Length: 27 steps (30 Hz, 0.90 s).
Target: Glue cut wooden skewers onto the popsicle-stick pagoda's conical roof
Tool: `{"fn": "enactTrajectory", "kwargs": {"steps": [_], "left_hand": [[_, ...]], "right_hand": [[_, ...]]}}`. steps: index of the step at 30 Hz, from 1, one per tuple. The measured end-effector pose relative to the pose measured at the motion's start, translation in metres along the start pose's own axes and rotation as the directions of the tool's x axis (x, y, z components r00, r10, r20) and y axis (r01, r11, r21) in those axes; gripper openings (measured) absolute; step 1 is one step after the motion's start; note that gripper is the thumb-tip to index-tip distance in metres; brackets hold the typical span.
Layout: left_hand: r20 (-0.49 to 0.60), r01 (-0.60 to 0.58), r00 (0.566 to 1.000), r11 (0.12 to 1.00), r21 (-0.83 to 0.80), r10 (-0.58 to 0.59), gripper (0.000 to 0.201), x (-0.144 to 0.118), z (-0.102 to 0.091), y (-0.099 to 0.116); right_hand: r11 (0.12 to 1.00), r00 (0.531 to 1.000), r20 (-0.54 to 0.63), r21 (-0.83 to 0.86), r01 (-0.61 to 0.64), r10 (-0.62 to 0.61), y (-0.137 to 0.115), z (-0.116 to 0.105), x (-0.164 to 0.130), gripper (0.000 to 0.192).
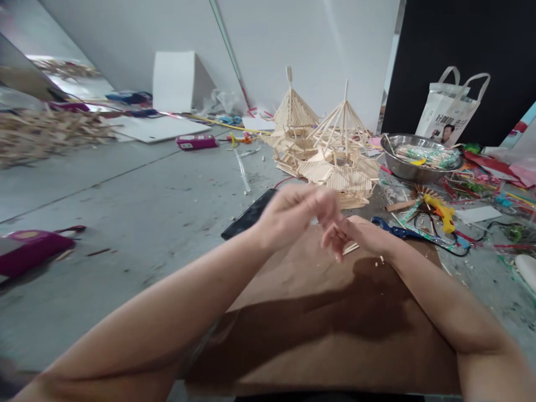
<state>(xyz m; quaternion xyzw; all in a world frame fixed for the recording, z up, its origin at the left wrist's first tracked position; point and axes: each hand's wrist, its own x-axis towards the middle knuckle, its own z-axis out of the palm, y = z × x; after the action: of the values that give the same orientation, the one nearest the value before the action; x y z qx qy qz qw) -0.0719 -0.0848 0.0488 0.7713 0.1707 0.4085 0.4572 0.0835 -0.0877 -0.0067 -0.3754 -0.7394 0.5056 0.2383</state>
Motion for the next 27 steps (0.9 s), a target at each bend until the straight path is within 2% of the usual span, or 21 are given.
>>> {"fn": "enactTrajectory", "kwargs": {"steps": [1, 2, 4, 6, 8, 9, 11, 13, 14, 15, 17, 20, 23, 27], "left_hand": [[-0.21, -0.047, 0.977, 0.999, -0.002, 0.045, 0.047, 0.005, -0.007, -0.004], [-0.376, -0.069, 0.924, 0.998, 0.008, 0.067, 0.046, 0.01, -0.016, -0.01], [-0.626, -0.073, 0.775, 0.997, 0.039, 0.082, 0.043, 0.018, -0.033, -0.031], [-0.758, -0.026, 0.649, 0.997, 0.067, 0.067, 0.039, 0.022, -0.046, -0.058], [-0.802, 0.083, 0.596, 0.993, 0.087, 0.021, 0.035, 0.019, -0.052, -0.088], [-0.811, 0.145, 0.585, 0.983, 0.109, 0.004, 0.034, 0.016, -0.052, -0.102], [-0.81, 0.278, 0.586, 0.943, 0.182, -0.016, 0.028, 0.009, -0.05, -0.125], [-0.78, 0.404, 0.623, 0.878, 0.255, -0.06, 0.024, 0.004, -0.045, -0.14], [-0.762, 0.459, 0.642, 0.838, 0.295, -0.083, 0.022, 0.003, -0.043, -0.144], [-0.735, 0.507, 0.668, 0.792, 0.34, -0.113, 0.022, 0.002, -0.042, -0.146], [-0.653, 0.564, 0.736, 0.696, 0.445, -0.179, 0.026, 0.002, -0.039, -0.146], [-0.5, 0.549, 0.825, 0.585, 0.598, -0.264, 0.033, 0.003, -0.037, -0.144], [-0.451, 0.533, 0.845, 0.517, 0.67, -0.286, 0.038, 0.003, -0.035, -0.142], [-0.445, 0.537, 0.843, 0.455, 0.71, -0.302, 0.035, 0.004, -0.032, -0.14]], "right_hand": [[0.998, 0.996, 0.071, -0.005, -0.062, 0.062, 0.002, 0.0, -0.002, 0.061], [0.993, 0.986, 0.122, -0.023, -0.115, 0.117, 0.004, -0.002, -0.003, 0.058], [0.969, 0.966, 0.139, -0.143, -0.199, 0.219, 0.01, -0.01, -0.005, 0.05], [0.921, 0.956, 0.038, -0.281, -0.269, 0.291, 0.019, -0.021, -0.005, 0.042], [0.887, 0.937, -0.191, -0.313, -0.339, 0.291, 0.034, -0.033, -0.003, 0.033], [0.887, 0.906, -0.322, -0.278, -0.368, 0.275, 0.042, -0.038, -0.001, 0.028], [0.888, 0.796, -0.567, -0.227, -0.399, 0.213, 0.06, -0.046, 0.004, 0.021], [0.892, 0.684, -0.715, -0.208, -0.403, 0.142, 0.075, -0.052, 0.009, 0.025], [0.895, 0.654, -0.747, -0.205, -0.396, 0.119, 0.081, -0.054, 0.012, 0.03], [0.901, 0.645, -0.757, -0.199, -0.385, 0.108, 0.085, -0.055, 0.013, 0.034], [0.915, 0.673, -0.732, -0.191, -0.355, 0.108, 0.091, -0.056, 0.015, 0.041], [0.93, 0.743, -0.659, -0.191, -0.314, 0.116, 0.092, -0.055, 0.014, 0.041], [0.929, 0.783, -0.608, -0.201, -0.31, 0.13, 0.087, -0.051, 0.012, 0.042], [0.897, 0.786, -0.599, -0.25, -0.364, 0.152, 0.076, -0.044, 0.008, 0.046]]}}
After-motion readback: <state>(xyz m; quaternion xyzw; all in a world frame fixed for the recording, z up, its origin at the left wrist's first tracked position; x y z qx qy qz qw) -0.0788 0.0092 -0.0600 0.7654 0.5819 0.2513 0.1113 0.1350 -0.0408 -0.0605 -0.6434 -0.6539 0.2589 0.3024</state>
